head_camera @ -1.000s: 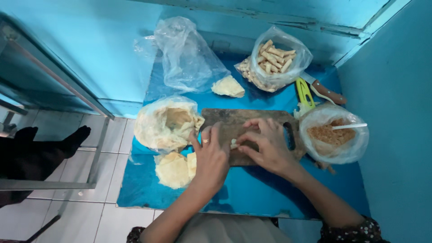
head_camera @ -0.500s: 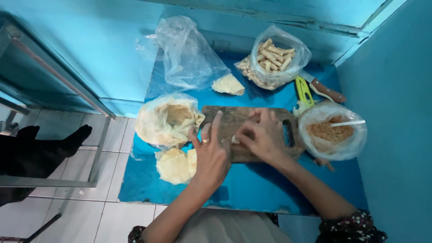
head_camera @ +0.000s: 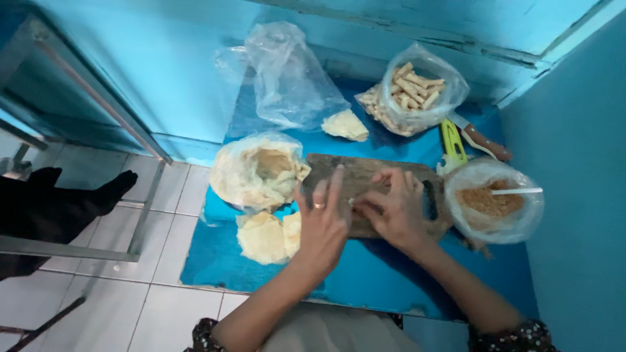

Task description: The person sits at a small blue table and folds thin square dough wrappers one at a time into triangular pieces on a wooden cutting board, stacking the folded pieces beside the board. They occasionally reach into a plastic bag of filling and a bag of rolled snack pieces while continuing to fold wrappers by hand.

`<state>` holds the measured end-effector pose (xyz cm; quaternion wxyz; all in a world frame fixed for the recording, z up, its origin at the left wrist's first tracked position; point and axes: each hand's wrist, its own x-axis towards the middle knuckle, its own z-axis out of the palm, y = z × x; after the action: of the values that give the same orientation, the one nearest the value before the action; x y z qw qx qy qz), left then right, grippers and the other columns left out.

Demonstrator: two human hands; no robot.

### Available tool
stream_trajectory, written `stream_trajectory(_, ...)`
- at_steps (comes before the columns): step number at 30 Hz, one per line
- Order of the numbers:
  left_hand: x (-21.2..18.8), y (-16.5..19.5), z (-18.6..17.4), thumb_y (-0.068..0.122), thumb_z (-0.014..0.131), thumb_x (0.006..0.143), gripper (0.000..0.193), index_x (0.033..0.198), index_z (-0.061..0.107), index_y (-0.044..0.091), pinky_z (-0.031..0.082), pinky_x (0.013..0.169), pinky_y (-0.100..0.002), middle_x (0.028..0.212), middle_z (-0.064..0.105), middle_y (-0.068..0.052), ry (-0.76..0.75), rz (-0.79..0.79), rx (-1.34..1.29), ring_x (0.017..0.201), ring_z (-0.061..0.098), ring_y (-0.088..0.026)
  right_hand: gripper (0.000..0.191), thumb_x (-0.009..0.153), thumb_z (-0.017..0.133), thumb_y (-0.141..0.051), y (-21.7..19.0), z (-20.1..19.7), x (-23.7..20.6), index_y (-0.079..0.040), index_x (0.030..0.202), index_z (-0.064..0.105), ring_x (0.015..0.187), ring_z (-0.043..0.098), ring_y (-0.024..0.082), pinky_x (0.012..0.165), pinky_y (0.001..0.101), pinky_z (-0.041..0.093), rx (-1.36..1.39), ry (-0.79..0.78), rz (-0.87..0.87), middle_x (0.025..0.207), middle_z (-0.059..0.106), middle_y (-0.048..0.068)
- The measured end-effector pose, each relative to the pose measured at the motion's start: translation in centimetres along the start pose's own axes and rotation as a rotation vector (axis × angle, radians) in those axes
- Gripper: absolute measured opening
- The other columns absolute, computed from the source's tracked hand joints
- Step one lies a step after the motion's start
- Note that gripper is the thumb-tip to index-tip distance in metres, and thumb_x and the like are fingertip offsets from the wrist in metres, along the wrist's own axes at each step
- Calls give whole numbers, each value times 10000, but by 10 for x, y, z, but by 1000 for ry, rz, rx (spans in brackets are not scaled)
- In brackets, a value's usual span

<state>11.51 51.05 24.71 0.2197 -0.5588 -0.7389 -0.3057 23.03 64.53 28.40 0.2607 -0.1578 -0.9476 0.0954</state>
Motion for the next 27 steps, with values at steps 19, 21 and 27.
stream_trajectory(19,27,11,25,149,605,746,334,957,746,-69,374,1107,-601,1160,651,-228,-31,137,122,1147,553,-384,96,762,758,-178,-7,36,160,-160,842,707,1145,520,331,994,562,388,-65,-113,-661,1221,529,101)
stream_trajectory(21,28,14,26,112,612,812,303,1012,741,-76,381,1117,-608,1085,633,-202,-105,134,107,1097,554,-361,234,759,728,-71,8,20,157,-190,959,748,1138,512,325,951,474,426,251,-153,-457,1208,518,106)
stream_trajectory(27,33,22,32,115,610,794,307,1001,728,-78,392,1121,-582,1056,631,-191,-94,176,132,1059,564,-341,535,727,574,119,72,-49,83,-189,1117,771,1239,503,344,1081,441,399,410,-324,-256,1276,520,140)
